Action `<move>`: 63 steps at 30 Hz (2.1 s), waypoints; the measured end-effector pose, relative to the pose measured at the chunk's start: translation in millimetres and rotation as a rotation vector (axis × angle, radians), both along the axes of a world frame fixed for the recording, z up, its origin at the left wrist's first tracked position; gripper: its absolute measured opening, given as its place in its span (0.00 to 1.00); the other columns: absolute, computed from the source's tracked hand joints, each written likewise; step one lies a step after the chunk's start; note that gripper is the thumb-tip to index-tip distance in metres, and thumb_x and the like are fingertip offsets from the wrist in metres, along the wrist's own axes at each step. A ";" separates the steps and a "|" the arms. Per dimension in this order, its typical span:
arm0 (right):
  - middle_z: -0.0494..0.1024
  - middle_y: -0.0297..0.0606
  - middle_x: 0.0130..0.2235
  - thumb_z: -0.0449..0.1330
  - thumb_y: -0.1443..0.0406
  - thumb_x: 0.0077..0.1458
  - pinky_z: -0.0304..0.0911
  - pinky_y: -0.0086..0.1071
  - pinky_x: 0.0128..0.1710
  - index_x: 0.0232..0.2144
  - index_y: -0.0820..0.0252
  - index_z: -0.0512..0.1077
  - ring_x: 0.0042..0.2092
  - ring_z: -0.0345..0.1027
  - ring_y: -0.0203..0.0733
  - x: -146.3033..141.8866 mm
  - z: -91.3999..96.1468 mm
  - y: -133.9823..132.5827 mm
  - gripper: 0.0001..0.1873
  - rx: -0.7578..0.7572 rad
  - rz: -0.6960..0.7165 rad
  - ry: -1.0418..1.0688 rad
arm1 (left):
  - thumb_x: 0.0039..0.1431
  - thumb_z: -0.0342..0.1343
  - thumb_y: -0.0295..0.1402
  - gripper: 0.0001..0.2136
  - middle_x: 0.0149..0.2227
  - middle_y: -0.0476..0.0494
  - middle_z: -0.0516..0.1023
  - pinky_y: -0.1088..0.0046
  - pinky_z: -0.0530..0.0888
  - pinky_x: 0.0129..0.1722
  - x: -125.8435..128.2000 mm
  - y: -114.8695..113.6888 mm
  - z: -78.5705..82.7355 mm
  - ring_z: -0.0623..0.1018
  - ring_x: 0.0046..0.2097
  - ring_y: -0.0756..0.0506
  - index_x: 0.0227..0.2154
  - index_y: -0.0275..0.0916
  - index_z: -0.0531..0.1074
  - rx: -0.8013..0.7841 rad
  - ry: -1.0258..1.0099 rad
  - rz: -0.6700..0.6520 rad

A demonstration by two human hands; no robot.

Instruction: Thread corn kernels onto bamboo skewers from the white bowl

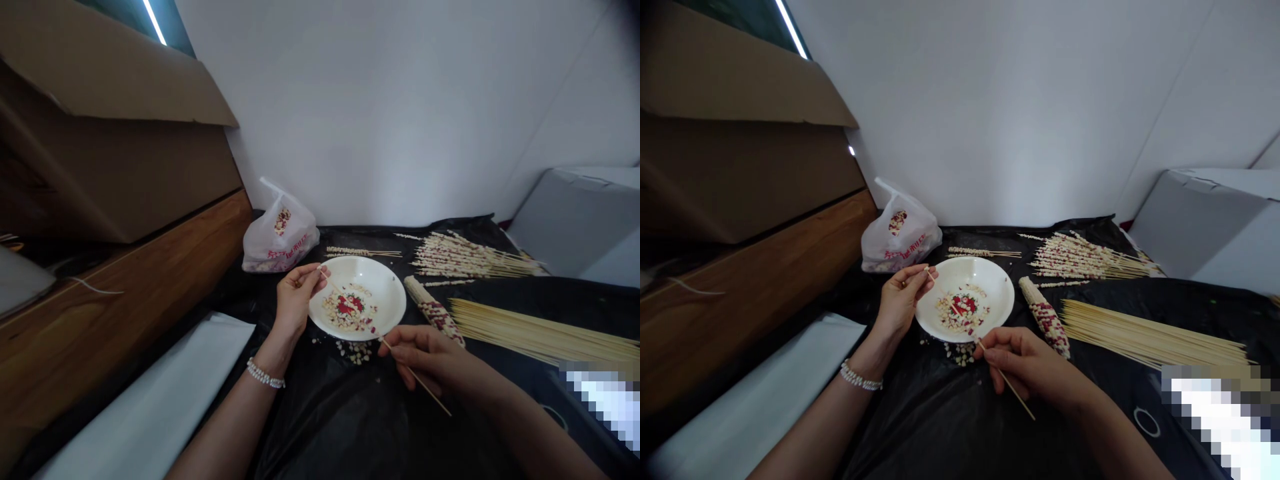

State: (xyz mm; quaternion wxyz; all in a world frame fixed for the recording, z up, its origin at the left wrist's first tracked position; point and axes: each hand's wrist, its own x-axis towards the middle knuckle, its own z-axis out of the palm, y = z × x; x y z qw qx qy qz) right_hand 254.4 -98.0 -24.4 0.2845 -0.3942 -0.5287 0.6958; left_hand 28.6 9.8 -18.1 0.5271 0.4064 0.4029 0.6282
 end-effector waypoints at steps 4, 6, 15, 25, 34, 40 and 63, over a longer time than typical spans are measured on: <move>0.73 0.29 0.21 0.60 0.51 0.57 0.38 0.22 0.13 0.39 0.60 0.71 0.13 0.48 0.25 -1.9 -2.0 -0.7 0.19 -0.013 0.022 0.037 | 0.46 0.67 0.34 0.12 0.36 0.40 0.83 0.72 0.77 0.40 2.0 -0.3 -1.3 0.81 0.38 0.47 0.35 0.34 0.77 0.044 0.059 0.034; 0.73 0.28 0.21 0.60 0.51 0.57 0.38 0.22 0.12 0.38 0.60 0.71 0.13 0.49 0.25 -3.4 -2.8 -1.4 0.18 -0.020 0.027 0.050 | 0.48 0.66 0.34 0.12 0.36 0.40 0.83 0.71 0.77 0.39 3.2 -1.3 -2.6 0.81 0.38 0.47 0.35 0.34 0.77 0.085 0.110 0.058; 0.73 0.28 0.20 0.60 0.52 0.57 0.39 0.22 0.12 0.37 0.60 0.70 0.13 0.49 0.25 -10.0 -1.2 -6.1 0.17 -0.031 0.021 0.093 | 0.56 0.58 0.35 0.11 0.37 0.45 0.82 0.69 0.77 0.42 0.0 -10.9 -7.0 0.81 0.37 0.46 0.40 0.41 0.78 0.390 0.538 0.256; 0.72 0.27 0.20 0.60 0.53 0.58 0.38 0.22 0.12 0.37 0.60 0.70 0.13 0.47 0.24 -11.9 -3.6 -5.2 0.16 -0.015 0.021 0.133 | 0.57 0.57 0.36 0.09 0.37 0.44 0.81 0.70 0.76 0.42 -1.5 -9.8 -6.0 0.81 0.37 0.46 0.39 0.39 0.76 0.409 0.545 0.228; 0.72 0.27 0.19 0.59 0.54 0.59 0.36 0.23 0.13 0.37 0.61 0.71 0.14 0.47 0.24 -13.2 -3.0 -4.3 0.16 0.039 -0.029 0.107 | 0.57 0.57 0.34 0.07 0.37 0.43 0.81 0.74 0.76 0.34 2.9 -9.3 -7.0 0.80 0.33 0.48 0.36 0.37 0.75 0.368 0.453 0.177; 0.71 0.27 0.18 0.60 0.53 0.58 0.36 0.23 0.14 0.36 0.61 0.72 0.14 0.46 0.23 -15.1 -0.9 -4.6 0.16 0.045 -0.100 0.072 | 0.56 0.58 0.35 0.08 0.37 0.43 0.81 0.76 0.76 0.29 6.9 -12.0 -6.5 0.81 0.30 0.49 0.35 0.37 0.76 0.338 0.438 0.151; 0.71 0.30 0.18 0.62 0.54 0.55 0.43 0.29 0.23 0.33 0.58 0.75 0.21 0.55 0.32 -17.4 -5.7 1.5 0.13 0.178 -0.405 0.019 | 0.58 0.56 0.32 0.10 0.31 0.44 0.82 0.74 0.76 0.32 27.0 -42.0 0.6 0.80 0.29 0.49 0.40 0.37 0.78 0.362 0.572 -0.230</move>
